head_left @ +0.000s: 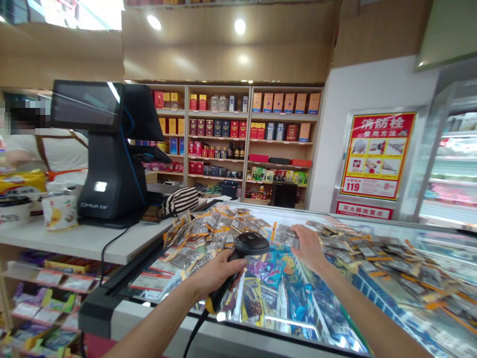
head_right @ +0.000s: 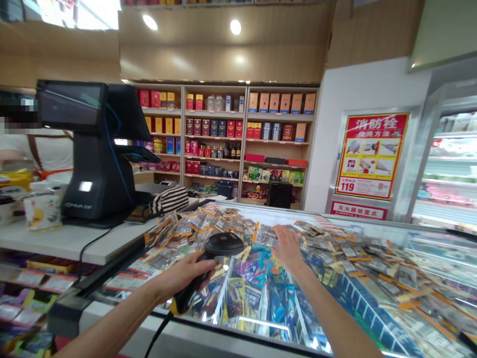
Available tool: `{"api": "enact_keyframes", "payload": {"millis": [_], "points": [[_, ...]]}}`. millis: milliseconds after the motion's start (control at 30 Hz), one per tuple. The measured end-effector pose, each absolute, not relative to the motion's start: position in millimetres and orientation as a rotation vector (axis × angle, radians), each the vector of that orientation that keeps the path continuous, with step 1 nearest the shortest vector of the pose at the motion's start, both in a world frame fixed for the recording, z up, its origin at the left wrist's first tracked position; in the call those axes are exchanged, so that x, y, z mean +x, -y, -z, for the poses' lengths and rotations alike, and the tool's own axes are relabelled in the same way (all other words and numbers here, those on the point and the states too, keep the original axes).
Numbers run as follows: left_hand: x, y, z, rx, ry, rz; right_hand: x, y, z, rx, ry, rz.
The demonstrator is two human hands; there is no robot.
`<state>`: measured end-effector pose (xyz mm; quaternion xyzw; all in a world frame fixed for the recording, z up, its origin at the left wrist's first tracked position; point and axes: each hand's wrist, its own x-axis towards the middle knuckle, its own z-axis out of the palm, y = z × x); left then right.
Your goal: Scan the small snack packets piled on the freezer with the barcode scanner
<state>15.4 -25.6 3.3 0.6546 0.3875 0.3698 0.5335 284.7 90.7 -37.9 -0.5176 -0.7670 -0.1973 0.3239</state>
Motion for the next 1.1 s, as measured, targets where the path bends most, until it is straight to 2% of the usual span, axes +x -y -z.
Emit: {"api": "enact_keyframes", "payload": {"millis": [133, 333, 533, 700, 900, 1100], "points": [[4, 23, -3, 1.526, -1.016, -0.943, 273, -94, 35, -1.480, 1.956, 0.352], [-21, 21, 2, 1.461, -1.216, -1.010, 226, -107, 45, -1.612, 1.793, -0.069], [-33, 25, 6, 1.441, -1.320, -1.038, 168, -120, 73, -1.587, 1.765, -0.193], [-31, 26, 1, 1.394, -1.339, -0.985, 163, -127, 70, -1.485, 1.850, -0.072], [-20, 17, 8, 1.391, -1.325, -1.025, 276, -132, 64, -1.830, 1.758, 0.228], [2, 12, 8, 1.464, -1.175, -0.946, 352, -116, 80, -1.969, 1.999, 0.487]]}}
